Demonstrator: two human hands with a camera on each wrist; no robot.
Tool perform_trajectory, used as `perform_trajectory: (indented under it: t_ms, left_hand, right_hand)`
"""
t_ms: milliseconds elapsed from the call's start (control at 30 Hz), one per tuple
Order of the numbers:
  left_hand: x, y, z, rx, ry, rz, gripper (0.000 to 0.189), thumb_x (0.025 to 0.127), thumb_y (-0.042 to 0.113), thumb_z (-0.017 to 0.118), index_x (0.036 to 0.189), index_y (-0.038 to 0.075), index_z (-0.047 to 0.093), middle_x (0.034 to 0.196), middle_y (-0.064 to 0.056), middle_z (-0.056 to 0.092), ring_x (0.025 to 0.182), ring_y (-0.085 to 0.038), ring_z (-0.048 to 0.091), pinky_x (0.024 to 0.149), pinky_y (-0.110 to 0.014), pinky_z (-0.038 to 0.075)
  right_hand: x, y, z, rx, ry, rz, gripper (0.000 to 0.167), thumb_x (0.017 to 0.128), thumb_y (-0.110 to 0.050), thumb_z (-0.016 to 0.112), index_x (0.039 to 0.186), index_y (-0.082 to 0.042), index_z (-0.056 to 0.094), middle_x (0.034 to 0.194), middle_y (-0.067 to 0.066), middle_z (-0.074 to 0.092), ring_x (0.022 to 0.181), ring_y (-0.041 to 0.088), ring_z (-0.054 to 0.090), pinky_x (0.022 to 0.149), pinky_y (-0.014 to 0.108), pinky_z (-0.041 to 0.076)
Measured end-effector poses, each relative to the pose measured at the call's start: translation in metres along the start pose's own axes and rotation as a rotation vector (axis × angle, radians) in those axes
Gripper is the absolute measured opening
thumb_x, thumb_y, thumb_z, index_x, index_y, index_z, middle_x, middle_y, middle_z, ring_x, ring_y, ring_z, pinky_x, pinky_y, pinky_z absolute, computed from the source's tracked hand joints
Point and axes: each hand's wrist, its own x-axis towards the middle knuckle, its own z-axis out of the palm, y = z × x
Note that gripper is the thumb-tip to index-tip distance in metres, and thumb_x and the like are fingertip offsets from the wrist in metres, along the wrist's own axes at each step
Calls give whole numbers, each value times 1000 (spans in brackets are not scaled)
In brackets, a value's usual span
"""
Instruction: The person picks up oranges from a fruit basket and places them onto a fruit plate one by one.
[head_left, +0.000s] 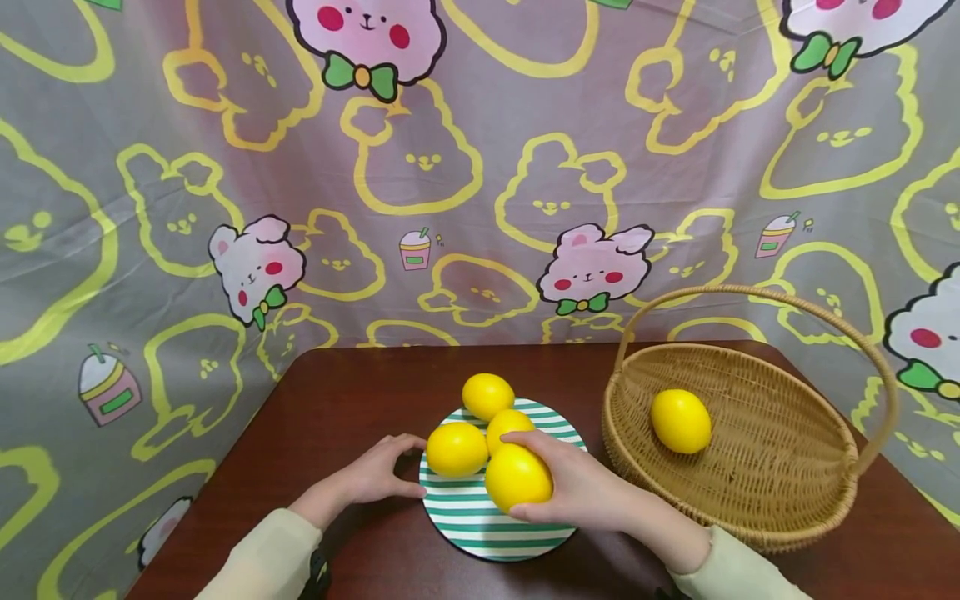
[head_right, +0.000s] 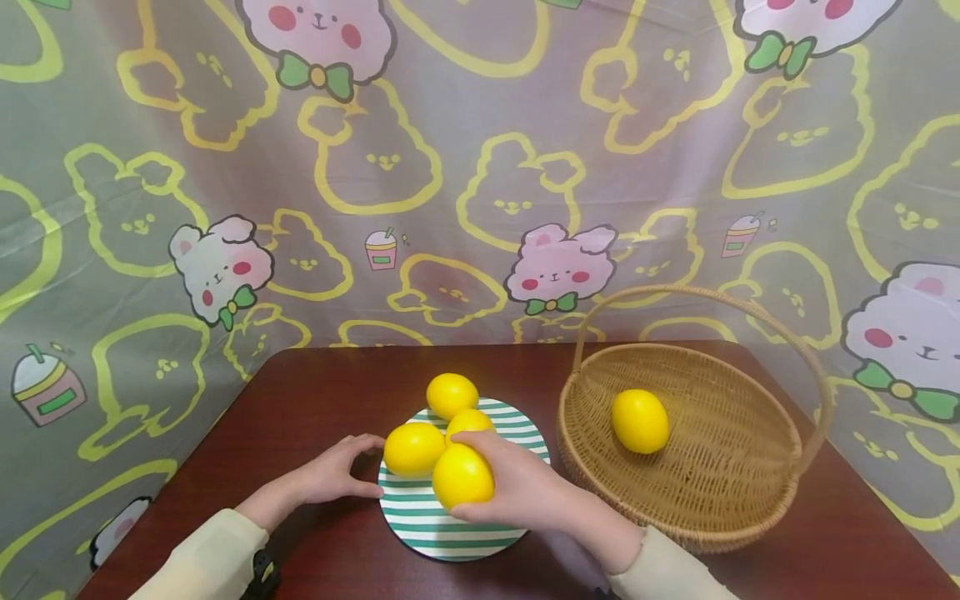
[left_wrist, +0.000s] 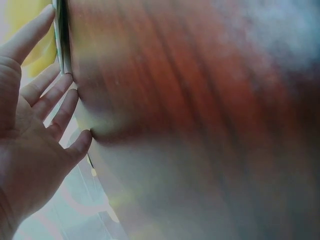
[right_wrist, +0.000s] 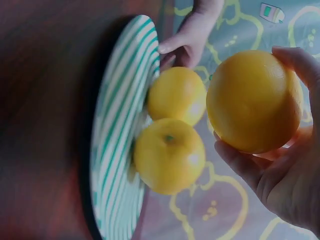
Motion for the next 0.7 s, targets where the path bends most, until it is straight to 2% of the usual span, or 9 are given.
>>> perform_trajectory:
  t_ms: [267,533,700]
  left_hand:
    - [1,1,1,8,5,-13,68,75,43,82,130,14,57,125,-2,57,112,-23,47,99,-50,39]
    - [2,-1,0,-15,-21,-37,68,74,43,83,130,16,57,125,-2,57,112,-24,47,100,-51,38]
    - [2,1,0,-7,-21,-35,67,74,42,83,130,16,57,125,-1,57,112,-23,47,100,-51,38]
  right_hand:
    - [11,6,20,34,-16,0,75,77,-45,78,139,-16,48,119,-4,57,96,11,54,80,34,46]
    - [19,11,33,12,-103,-7,77,78,-50,77,140,-17,46,128,-4,54,103,11,53,87,36,45]
    - [22,12,38,7,-115,-5,77,77,-50,77,140,-17,46,129,-5,54,105,10,52,89,37,45]
